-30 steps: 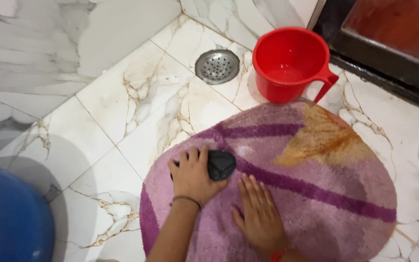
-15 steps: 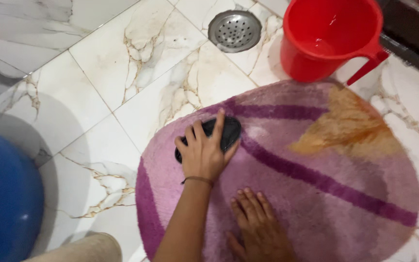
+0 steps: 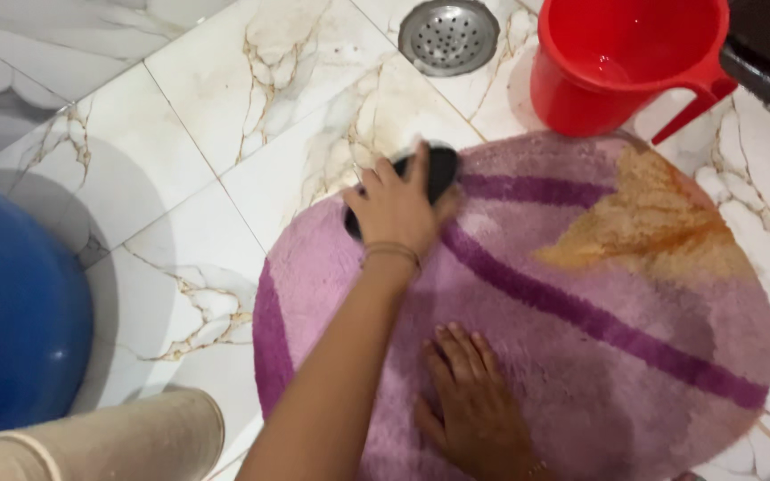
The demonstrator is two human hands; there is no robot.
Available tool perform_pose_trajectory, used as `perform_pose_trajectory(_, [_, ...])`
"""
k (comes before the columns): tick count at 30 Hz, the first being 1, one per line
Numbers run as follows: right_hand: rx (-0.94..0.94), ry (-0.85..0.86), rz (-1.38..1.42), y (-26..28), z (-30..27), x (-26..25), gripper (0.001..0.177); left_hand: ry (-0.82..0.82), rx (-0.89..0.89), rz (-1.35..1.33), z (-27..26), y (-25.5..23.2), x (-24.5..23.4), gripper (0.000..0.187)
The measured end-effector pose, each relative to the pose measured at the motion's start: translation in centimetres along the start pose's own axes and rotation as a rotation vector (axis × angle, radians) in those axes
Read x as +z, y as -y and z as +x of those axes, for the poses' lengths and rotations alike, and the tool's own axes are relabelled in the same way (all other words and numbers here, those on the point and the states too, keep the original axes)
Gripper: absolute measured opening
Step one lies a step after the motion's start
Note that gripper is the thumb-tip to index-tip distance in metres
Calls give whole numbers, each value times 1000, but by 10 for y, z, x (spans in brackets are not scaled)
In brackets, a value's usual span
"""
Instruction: The person washes a pink and purple rug on a tiled floor. They sprinkle powder onto the rug, pour water from a red cup, and scrub the surface with a black brush. The person repeatedly scrubs different sections of the rug while occasionally adding more water.
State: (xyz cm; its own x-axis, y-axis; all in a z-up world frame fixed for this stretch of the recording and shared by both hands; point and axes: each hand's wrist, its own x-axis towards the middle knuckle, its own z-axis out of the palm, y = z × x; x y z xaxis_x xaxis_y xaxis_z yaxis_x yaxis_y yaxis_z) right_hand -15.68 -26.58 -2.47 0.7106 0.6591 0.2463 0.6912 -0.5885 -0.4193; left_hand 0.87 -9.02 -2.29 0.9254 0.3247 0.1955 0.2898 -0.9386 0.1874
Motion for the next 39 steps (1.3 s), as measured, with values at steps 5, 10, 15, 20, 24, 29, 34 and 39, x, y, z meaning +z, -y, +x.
perform_pose_trajectory(5, [21, 21, 20, 3, -4, -1, 58, -5, 175, 59, -83, -23, -16, 88])
perform_pose_trajectory(10, [40, 87, 6, 3, -1, -3, 61, 52, 90, 29, -39, -15, -3, 81])
perform_pose_trajectory(15, [17, 37, 0, 4, -6, -3, 59, 74, -1, 53, -7, -11, 10, 78])
perform_pose_trajectory(20, [-50, 317, -92, -62, 38, 5, 41, 69, -50, -3, 32, -3, 13, 80])
perform_pose_trajectory(24, [120, 34, -223, -103, 70, -26, 67, -37, 52, -24, 17, -3, 7, 87])
perform_pose_trajectory(29, [169, 59, -217, -103, 69, -30, 77, -69, 199, -1, -62, -13, -3, 90])
perform_pose_trajectory(34, [157, 88, -250, -108, 70, -23, 78, -62, 58, -28, -7, 0, 30, 81])
perform_pose_trajectory(39, [188, 95, -231, -100, 78, -29, 76, -59, -226, 21, 103, 12, 37, 60])
